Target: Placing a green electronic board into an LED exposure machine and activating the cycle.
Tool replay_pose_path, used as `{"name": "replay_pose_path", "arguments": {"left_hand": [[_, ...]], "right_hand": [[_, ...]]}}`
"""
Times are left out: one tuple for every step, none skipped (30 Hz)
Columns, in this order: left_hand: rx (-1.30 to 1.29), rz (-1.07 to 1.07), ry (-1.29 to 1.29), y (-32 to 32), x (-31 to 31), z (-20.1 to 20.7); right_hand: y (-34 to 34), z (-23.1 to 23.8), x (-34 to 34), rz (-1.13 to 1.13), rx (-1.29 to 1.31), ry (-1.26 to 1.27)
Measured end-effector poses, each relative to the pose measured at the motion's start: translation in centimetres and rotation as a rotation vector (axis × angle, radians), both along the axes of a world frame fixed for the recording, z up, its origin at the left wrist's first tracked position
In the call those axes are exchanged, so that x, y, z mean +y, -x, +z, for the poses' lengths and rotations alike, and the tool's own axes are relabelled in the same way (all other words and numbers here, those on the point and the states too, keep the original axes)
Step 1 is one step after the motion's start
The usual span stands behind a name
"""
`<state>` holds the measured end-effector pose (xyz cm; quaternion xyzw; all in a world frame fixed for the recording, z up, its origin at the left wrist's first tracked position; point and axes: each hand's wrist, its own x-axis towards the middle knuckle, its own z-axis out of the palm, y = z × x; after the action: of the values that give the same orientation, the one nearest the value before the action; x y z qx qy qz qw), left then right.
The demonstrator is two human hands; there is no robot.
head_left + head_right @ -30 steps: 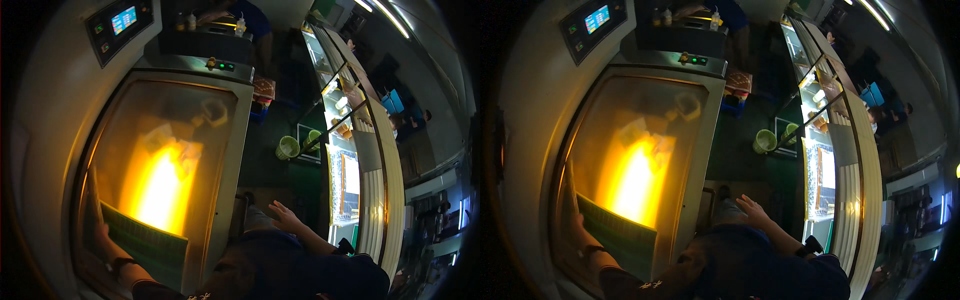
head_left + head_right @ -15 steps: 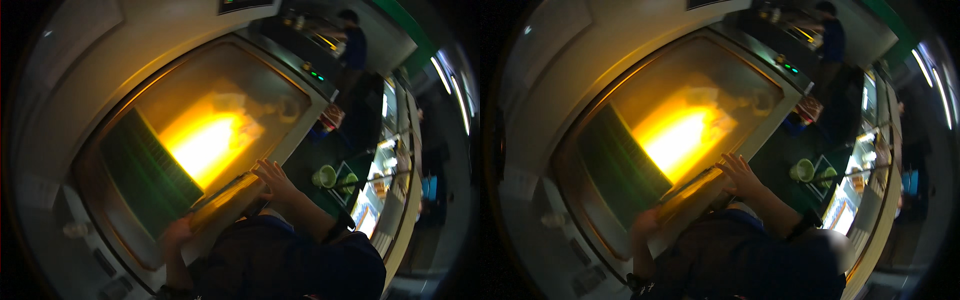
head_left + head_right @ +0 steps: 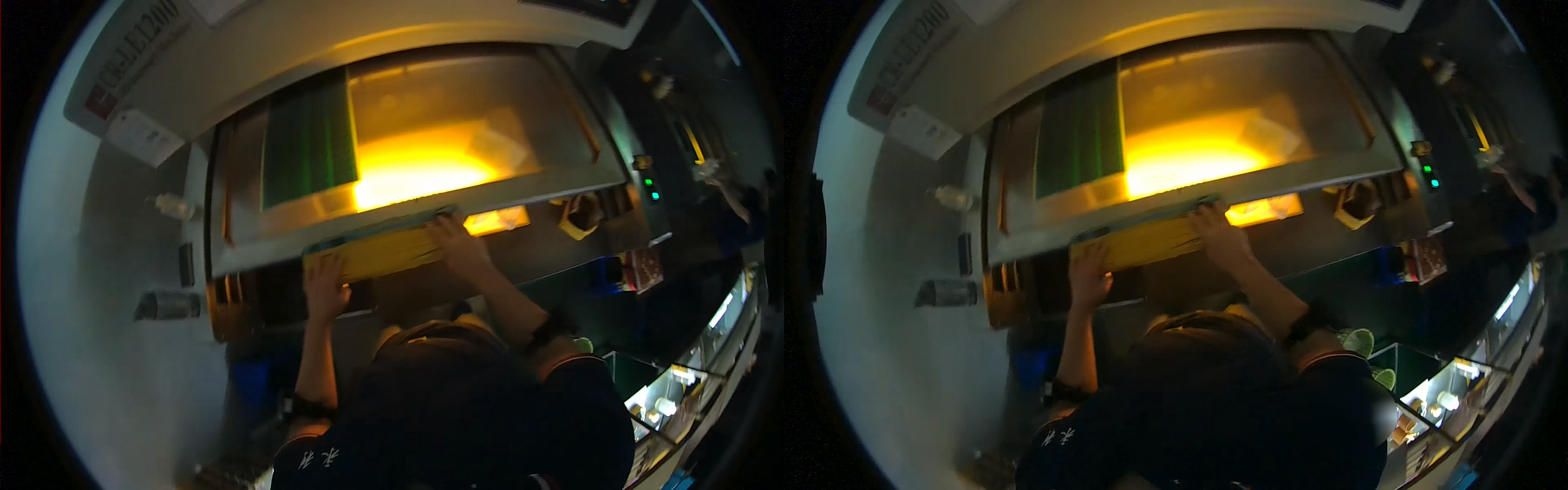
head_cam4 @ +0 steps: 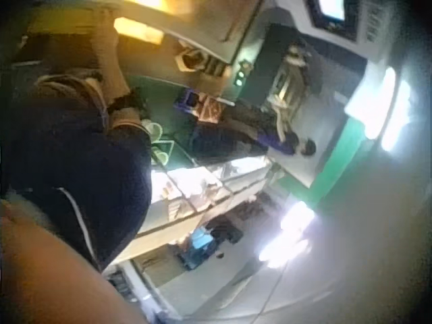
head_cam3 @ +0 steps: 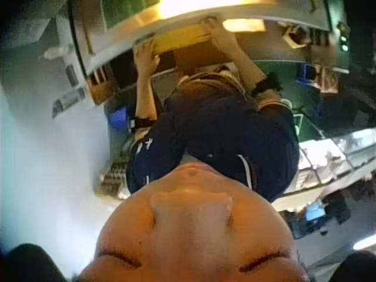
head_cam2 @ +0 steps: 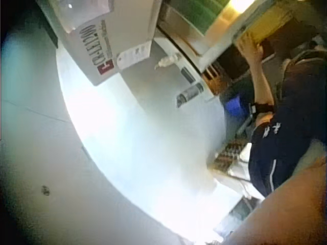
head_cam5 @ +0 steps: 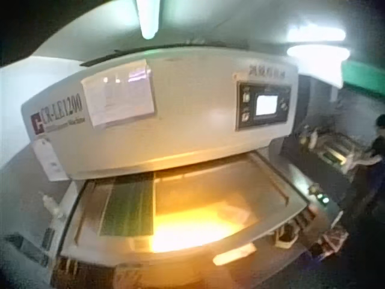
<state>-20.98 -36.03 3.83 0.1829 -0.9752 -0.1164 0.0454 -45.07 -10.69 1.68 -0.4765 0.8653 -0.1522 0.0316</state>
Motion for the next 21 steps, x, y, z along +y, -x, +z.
{"name": "replay_pose_path", "arguments": {"left_hand": [[-0.019, -0.017, -0.053, -0.3, 1.9, -1.1], [-0.029, -0.051, -0.107, 0.2, 3.5, -2.0], [-0.057, -0.031, -0.097, 0.3, 5.5, -2.7], [-0.126, -0.030, -0.055, -0.4, 8.0, -3.2], [-0.194, -0.038, -0.014, -1.3, 9.7, -3.6], [-0.218, -0.042, -0.017, -2.5, 10.7, -4.2], [-0.247, -0.004, -0.077, -4.1, 11.7, -5.0], [-0.269, 0.052, -0.135, -5.3, 12.7, -5.4], [-0.278, 0.091, -0.143, -6.1, 13.0, -5.3], [-0.431, 0.094, -0.205, -7.5, 12.8, -5.0], [-0.579, 0.103, -0.275, -8.9, 12.5, -4.7], [-0.672, 0.103, -0.254, -9.6, 12.2, -4.8], [-0.666, 0.090, -0.300, -9.9, 11.9, -4.1], [-0.703, 0.062, -0.293, -9.2, 11.0, -3.5], [-0.718, 0.056, -0.283, -7.7, 10.3, -2.7], [-0.684, 0.028, -0.208, -6.7, 9.5, -2.4], [-0.677, 0.016, -0.141, -5.8, 8.5, -1.8], [-0.671, 0.041, -0.123, -5.6, 7.6, -1.5], [-0.668, 0.054, -0.108, -6.4, 7.0, -0.7], [-0.685, 0.086, -0.105, -7.6, 6.4, 0.6], [-0.648, 0.113, -0.115, -7.5, 5.8, 1.5]], "right_hand": [[0.9, 0.4, 2.3, 0.008, -0.142, 0.009], [1.8, -0.3, 4.5, 0.019, -0.021, -0.002], [2.5, -0.4, 6.3, 0.022, -0.017, 0.003], [2.9, -0.6, 8.4, 0.014, -0.013, 0.002], [3.7, -2.4, 10.4, 0.014, -0.041, 0.007], [4.2, -4.9, 12.5, -0.018, -0.045, -0.051], [4.6, -7.3, 14.1, -0.032, -0.044, -0.109], [5.0, -9.4, 15.3, -0.002, -0.057, -0.109], [5.4, -11.5, 16.5, -0.045, -0.088, -0.134], [5.5, -12.8, 17.0, -0.064, -0.117, -0.155], [5.7, -14.1, 17.6, -0.072, -0.136, -0.137], [6.2, -14.9, 17.6, -0.052, -0.149, -0.111], [6.6, -15.6, 17.6, -0.031, -0.136, -0.153], [6.6, -16.4, 17.4, -0.016, -0.122, -0.184], [7.2, -19.7, 18.6, -0.071, -0.136, -0.125], [8.0, -23.2, 19.5, -0.134, -0.158, -0.071], [8.3, -24.9, 19.5, -0.159, -0.056, -0.171], [7.6, -25.6, 18.5, -0.189, 0.049, -0.268], [6.1, -24.7, 16.5, -0.137, 0.024, -0.253], [5.0, -22.8, 14.0, -0.168, 0.003, -0.345], [4.6, -21.4, 12.5, -0.224, -0.004, -0.449]]}}
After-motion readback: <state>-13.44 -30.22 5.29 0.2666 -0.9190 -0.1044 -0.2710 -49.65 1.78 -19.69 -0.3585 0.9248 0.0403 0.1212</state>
